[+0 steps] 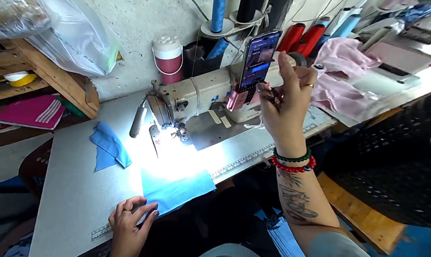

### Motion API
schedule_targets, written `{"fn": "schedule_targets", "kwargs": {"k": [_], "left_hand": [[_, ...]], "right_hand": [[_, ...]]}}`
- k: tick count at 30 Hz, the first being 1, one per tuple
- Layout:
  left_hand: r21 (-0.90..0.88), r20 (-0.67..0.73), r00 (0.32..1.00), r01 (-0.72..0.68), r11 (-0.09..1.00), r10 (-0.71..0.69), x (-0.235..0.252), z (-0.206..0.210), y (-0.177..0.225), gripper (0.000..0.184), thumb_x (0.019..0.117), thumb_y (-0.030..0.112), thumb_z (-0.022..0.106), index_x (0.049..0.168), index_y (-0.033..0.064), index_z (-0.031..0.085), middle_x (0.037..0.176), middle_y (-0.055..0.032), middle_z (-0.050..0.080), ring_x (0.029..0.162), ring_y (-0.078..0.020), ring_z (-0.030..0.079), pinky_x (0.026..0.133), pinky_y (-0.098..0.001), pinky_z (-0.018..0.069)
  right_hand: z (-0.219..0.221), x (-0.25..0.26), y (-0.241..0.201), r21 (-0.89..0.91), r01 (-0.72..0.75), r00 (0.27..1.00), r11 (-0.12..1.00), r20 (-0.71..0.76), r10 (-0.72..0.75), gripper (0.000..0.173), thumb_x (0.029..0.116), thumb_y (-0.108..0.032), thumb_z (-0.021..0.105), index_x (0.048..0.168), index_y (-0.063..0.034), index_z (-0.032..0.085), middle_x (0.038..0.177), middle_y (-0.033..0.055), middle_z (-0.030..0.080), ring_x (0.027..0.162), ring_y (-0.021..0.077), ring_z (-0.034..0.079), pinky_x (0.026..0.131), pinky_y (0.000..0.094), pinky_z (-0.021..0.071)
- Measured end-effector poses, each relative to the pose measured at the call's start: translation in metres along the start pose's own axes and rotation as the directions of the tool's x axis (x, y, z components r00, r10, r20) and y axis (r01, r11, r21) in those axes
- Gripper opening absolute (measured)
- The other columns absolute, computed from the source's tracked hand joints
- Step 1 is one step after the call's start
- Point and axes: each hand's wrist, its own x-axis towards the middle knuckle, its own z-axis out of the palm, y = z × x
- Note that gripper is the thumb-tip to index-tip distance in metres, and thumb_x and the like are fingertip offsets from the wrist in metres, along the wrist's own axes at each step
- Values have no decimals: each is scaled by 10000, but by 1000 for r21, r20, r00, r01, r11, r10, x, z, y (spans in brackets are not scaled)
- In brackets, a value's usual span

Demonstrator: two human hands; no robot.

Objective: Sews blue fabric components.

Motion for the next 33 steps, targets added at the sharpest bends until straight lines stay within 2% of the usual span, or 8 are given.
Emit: {"fn": "schedule_targets", "kwargs": {"k": [12,17,19,22,25,28,30,33], "left_hand": [[5,2,1000,14,1000,-14,-1,1,0,253,929,523,625,986,362,811,1126,35,681,1157,-171,548,1002,-500,304],[1,-2,1000,16,1000,-16,-1,2,0,246,925,521,632,986,364,812,1132,38,681,1159,-166,546,1006,-498,298],[1,-2,1000,15,1000,-15,-1,1,0,243,923,519,635,987,365,811,1131,37,680,1155,-163,545,1007,-496,298],[-1,0,1000,10,1000,-10,-1,1,0,247,925,527,634,985,364,811,1136,38,677,1157,-160,539,1004,-489,294],[1,2,1000,14,1000,-14,-2,1,-1,246,925,530,635,982,366,809,1141,39,674,1153,-161,538,1001,-488,296],[-4,10,1000,16,1000,-16,-2,0,-1,246,929,525,635,989,361,808,1143,33,675,1161,-168,541,1003,-496,302],[-5,8,1000,16,1000,-16,0,0,0,250,926,517,636,986,349,811,1134,24,681,1150,-179,550,995,-506,310],[-9,27,999,32,999,-32,-1,-2,0,246,931,506,643,996,337,810,1143,13,680,1149,-194,555,997,-526,314]], "right_hand": [[24,29,-6,-80,53,996,995,79,-46,643,961,-174,676,1566,-186,459,1362,288,474,879,352,620,612,470,504],[8,12,-9,15,53,998,998,31,-54,616,1004,-177,630,1579,-138,413,1242,209,473,752,180,532,572,297,441],[4,2,-6,67,43,999,997,20,-44,578,996,-187,617,1549,-130,460,1195,176,492,738,144,520,568,264,434],[1,-20,2,145,28,999,989,33,-33,439,994,-165,613,1426,-88,589,1154,150,535,759,121,533,599,244,462],[3,-51,9,198,-32,987,980,163,-1,374,942,-130,604,1306,-89,682,1142,125,589,800,131,589,630,298,522],[10,-91,12,175,-119,919,977,393,42,272,953,-169,609,1180,-111,746,1077,78,694,804,142,669,677,356,591],[11,-115,9,57,-169,815,984,570,107,274,989,-274,596,1168,-145,758,1006,40,747,825,164,711,727,404,603],[10,-145,-4,-85,-235,636,968,740,219,350,1006,-421,605,1073,-108,746,948,83,737,844,251,712,734,507,565]]}}
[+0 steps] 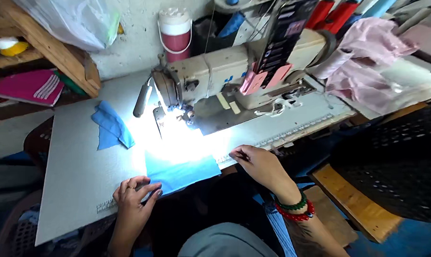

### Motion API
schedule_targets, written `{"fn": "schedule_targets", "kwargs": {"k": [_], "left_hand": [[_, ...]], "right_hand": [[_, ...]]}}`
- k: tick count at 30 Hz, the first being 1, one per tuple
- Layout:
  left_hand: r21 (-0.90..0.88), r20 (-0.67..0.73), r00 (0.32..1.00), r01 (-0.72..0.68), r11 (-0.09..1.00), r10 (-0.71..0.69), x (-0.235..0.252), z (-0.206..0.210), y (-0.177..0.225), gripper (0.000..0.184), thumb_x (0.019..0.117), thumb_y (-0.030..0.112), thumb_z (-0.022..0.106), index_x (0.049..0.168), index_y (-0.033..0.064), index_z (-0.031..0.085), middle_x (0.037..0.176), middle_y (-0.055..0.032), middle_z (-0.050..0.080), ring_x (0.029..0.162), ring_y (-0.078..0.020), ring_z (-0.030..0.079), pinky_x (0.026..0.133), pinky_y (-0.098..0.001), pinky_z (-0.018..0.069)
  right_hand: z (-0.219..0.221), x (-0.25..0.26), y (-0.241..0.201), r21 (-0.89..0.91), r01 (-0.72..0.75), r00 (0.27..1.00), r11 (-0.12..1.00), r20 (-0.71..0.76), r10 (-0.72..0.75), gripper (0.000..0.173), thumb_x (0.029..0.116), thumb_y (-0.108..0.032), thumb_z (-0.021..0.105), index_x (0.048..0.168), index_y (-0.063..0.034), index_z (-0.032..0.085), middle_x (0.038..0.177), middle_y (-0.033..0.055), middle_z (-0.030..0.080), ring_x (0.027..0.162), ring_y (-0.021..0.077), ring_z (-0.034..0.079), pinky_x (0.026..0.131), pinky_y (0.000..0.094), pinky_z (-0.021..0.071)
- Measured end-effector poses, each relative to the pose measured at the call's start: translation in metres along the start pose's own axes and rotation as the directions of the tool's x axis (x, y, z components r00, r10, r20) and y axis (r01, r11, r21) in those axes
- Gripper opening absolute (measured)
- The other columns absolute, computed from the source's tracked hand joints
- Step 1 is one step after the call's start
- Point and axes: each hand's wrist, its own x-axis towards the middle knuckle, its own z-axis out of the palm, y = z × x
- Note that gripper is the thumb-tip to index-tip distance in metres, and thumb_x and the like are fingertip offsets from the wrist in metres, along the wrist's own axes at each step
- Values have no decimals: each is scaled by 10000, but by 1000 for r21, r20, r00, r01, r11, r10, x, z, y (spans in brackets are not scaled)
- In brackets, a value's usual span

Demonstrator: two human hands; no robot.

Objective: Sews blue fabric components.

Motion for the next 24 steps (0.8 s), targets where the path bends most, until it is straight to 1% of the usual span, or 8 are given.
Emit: {"fn": "schedule_targets", "kwargs": {"k": [6,8,10,14,17,19,21,24], "left_hand": [[11,60,997,46,999,-47,1,-5,6,223,946,473,657,1029,328,805,1167,-4,668,1169,-212,541,1005,-530,304],[5,73,995,60,998,-60,1,-6,7,215,952,463,661,1039,329,805,1171,1,661,1172,-199,528,1009,-526,293],[-5,78,994,73,997,-72,1,-7,8,204,951,446,670,1043,325,806,1170,0,660,1172,-196,529,1016,-526,291],[16,103,991,78,997,-79,6,-10,11,192,945,427,684,1048,321,806,1171,-1,645,1170,-205,521,1005,-520,299],[44,130,990,52,998,-57,14,-11,10,200,954,406,676,1062,297,804,1199,-21,640,1196,-233,520,1016,-530,315],[50,140,989,33,998,-40,19,-11,8,204,953,403,676,1070,292,802,1202,-23,636,1185,-234,519,1002,-522,317],[45,146,989,30,999,-36,20,-11,6,200,952,401,678,1068,296,802,1197,-18,633,1183,-228,513,1003,-519,308],[22,147,988,36,999,-39,19,-10,4,199,956,396,677,1077,302,804,1201,-10,627,1199,-220,503,1015,-522,300]], "right_hand": [[30,-25,-25,8,-6,1000,1000,14,6,582,916,-655,606,910,-87,731,870,73,624,743,214,628,634,425,518],[34,-26,-33,0,-9,1000,1000,8,9,514,923,-589,649,912,-83,737,863,77,634,745,223,633,642,437,523],[39,-24,-37,-15,13,1000,1000,-19,-13,375,935,-446,691,910,-74,739,852,84,648,738,232,644,638,442,529],[43,-15,-38,-2,55,996,998,-77,-55,230,946,-281,680,926,-55,720,873,97,668,730,238,647,628,449,531],[40,-9,-38,32,74,995,997,-76,-72,231,983,-304,657,1010,-78,696,960,87,679,750,228,648,631,457,530],[35,-10,-38,45,155,986,987,-73,-151,317,969,-398,682,1090,-106,713,1063,84,655,762,204,629,630,419,532],[35,-14,-36,61,272,960,960,-78,-267,362,945,-437,710,1112,-116,735,1091,108,637,768,202,621,622,392,532],[42,-22,-26,15,383,923,924,-49,-382,250,958,-382,697,1120,-210,778,1144,113,666,931,263,652,715,423,547]]}}
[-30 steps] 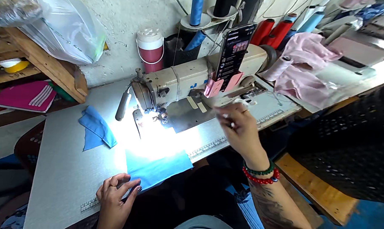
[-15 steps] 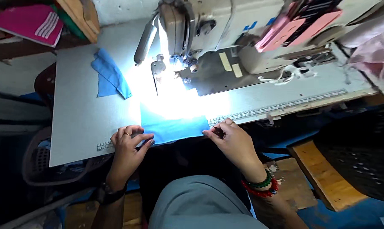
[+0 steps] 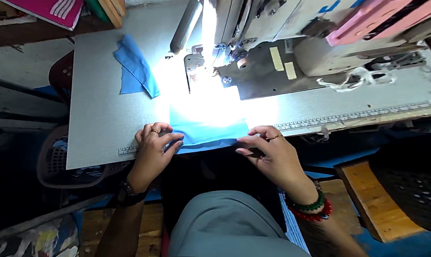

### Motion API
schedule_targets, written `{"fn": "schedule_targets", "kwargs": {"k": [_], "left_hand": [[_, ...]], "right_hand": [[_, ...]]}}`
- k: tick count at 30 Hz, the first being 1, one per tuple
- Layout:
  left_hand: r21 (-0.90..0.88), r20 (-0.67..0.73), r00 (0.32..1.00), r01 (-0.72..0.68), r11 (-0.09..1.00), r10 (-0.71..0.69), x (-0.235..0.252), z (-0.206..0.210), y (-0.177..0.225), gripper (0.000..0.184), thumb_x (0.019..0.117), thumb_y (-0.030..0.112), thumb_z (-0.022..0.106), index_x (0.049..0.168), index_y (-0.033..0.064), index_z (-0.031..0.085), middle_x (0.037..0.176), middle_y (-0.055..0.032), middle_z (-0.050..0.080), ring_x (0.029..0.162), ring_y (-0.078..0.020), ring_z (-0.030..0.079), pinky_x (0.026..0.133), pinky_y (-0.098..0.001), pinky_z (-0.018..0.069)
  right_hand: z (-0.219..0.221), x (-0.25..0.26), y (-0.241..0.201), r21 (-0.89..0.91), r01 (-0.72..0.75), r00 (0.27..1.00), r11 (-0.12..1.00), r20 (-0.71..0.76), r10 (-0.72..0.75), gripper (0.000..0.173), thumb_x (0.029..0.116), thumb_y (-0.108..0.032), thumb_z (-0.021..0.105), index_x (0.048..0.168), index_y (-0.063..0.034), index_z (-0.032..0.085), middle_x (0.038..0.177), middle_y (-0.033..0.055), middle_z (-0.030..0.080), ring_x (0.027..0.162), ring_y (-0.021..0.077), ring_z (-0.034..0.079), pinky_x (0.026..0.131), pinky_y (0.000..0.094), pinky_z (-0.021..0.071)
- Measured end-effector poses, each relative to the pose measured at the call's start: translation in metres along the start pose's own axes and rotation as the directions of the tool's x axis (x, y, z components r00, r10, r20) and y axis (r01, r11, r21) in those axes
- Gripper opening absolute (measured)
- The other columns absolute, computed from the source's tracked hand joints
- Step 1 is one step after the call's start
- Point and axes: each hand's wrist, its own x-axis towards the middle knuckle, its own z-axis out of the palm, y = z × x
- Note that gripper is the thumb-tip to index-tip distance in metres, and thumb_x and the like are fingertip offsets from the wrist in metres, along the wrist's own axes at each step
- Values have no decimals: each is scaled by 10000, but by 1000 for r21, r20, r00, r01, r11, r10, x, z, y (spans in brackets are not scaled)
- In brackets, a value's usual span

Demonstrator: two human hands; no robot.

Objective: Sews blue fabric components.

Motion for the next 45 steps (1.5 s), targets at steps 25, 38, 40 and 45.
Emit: {"fn": "schedule_targets", "kwargs": {"k": [25,38,40,45], "left_hand": [[-26,-42,996,-78,997,77,-21,-1,2,178,918,372,751,1026,247,818,1207,-41,663,1297,-211,494,1049,-512,275],[-452,64,996,83,888,-61,-3,-33,7,48,924,160,662,957,142,691,1102,39,739,1141,-98,669,1048,-375,525],[-523,154,983,163,837,-95,34,-46,7,92,905,91,679,997,100,671,970,31,722,883,-45,686,799,-247,584],[-429,329,943,96,898,56,151,-12,-13,186,860,104,777,1006,19,698,870,-17,690,753,-33,614,724,-232,522]], "right_hand": [[5,-8,35,-3,140,989,990,-48,-140,211,988,-298,680,1129,-200,803,1213,56,719,1010,245,638,806,392,500],[-11,-16,-7,442,132,982,887,66,-179,104,961,-190,647,1045,-157,698,905,-2,680,875,52,627,772,201,524],[-12,-12,-21,514,117,981,850,75,-180,200,985,-168,630,1166,-149,715,868,-2,674,802,34,596,721,179,497],[11,11,-29,151,29,982,988,179,-56,515,833,-138,682,1347,-144,696,936,65,765,827,249,721,718,474,590]]}}
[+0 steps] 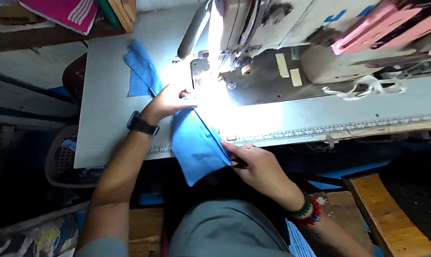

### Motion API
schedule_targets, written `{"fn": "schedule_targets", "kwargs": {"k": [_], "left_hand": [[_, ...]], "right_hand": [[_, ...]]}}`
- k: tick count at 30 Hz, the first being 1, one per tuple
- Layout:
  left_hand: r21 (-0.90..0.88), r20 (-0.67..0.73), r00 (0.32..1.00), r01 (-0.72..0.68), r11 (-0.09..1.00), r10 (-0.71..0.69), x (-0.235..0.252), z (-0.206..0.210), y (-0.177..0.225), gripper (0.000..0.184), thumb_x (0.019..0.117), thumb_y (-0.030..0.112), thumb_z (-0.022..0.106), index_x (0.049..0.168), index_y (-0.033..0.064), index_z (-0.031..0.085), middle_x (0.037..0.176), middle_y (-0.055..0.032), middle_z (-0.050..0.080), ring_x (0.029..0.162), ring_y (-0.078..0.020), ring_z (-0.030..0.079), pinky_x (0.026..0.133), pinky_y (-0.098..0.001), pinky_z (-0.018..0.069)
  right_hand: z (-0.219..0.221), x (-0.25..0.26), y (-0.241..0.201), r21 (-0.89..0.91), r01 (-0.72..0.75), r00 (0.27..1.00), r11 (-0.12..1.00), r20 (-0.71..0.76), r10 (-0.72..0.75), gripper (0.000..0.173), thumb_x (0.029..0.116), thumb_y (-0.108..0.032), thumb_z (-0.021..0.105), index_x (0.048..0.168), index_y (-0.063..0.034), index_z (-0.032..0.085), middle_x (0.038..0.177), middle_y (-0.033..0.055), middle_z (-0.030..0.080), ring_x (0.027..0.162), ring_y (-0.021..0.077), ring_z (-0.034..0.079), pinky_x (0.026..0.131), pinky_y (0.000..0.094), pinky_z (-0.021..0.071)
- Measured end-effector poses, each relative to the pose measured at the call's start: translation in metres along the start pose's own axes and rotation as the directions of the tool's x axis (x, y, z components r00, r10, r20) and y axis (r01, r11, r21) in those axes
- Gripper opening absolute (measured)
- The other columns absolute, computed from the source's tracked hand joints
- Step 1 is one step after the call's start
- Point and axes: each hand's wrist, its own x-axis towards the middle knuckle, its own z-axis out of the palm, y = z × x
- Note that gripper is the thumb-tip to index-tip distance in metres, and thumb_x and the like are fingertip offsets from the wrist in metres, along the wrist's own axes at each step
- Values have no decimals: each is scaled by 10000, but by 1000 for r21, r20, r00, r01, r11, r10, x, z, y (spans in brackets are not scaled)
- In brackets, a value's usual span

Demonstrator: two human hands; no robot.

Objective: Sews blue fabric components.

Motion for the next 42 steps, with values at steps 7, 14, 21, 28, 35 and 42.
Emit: {"fn": "schedule_targets", "kwargs": {"k": [7,14,21,28,35,42], "left_hand": [[234,204,977,11,972,-61,64,14,6,250,875,180,790,1037,20,687,846,-89,648,783,-186,615,743,-412,522],[174,137,984,90,981,-115,56,18,3,267,928,209,708,1109,21,654,878,-16,587,799,-77,536,768,-285,472],[92,68,993,91,992,-98,55,24,2,224,902,206,730,1041,44,663,827,40,573,751,-19,525,733,-225,464],[172,43,996,71,983,-80,51,25,1,224,919,212,721,1034,28,667,793,22,564,729,-41,508,718,-250,448],[118,-26,997,72,990,-70,45,30,6,256,901,168,764,1083,13,672,851,-83,636,762,-159,594,734,-377,516],[632,-302,913,-25,774,275,29,52,3,278,929,287,699,1108,77,733,1118,-155,687,1159,-364,612,1011,-606,437]], "right_hand": [[-3,22,1,-230,83,995,970,-35,-93,305,776,-167,746,1079,-172,774,822,37,728,737,248,713,587,440,577],[-11,56,16,-180,183,980,967,110,-165,519,766,-68,761,1274,-107,665,1343,102,652,1075,308,690,779,483,599],[-20,67,21,-173,197,957,965,247,-151,611,818,-127,749,1406,-61,598,1395,119,640,1054,324,698,827,517,570],[-18,76,23,-145,204,963,968,208,-172,359,883,-191,699,1225,-84,689,1125,103,724,937,277,710,760,481,573],[-6,81,24,-214,162,984,963,105,-142,309,807,-68,710,1116,-81,712,951,114,723,861,305,719,681,508,581],[-12,82,26,-251,156,981,955,152,-120,420,793,-106,712,1213,-110,707,931,113,719,861,312,707,701,506,565]]}}
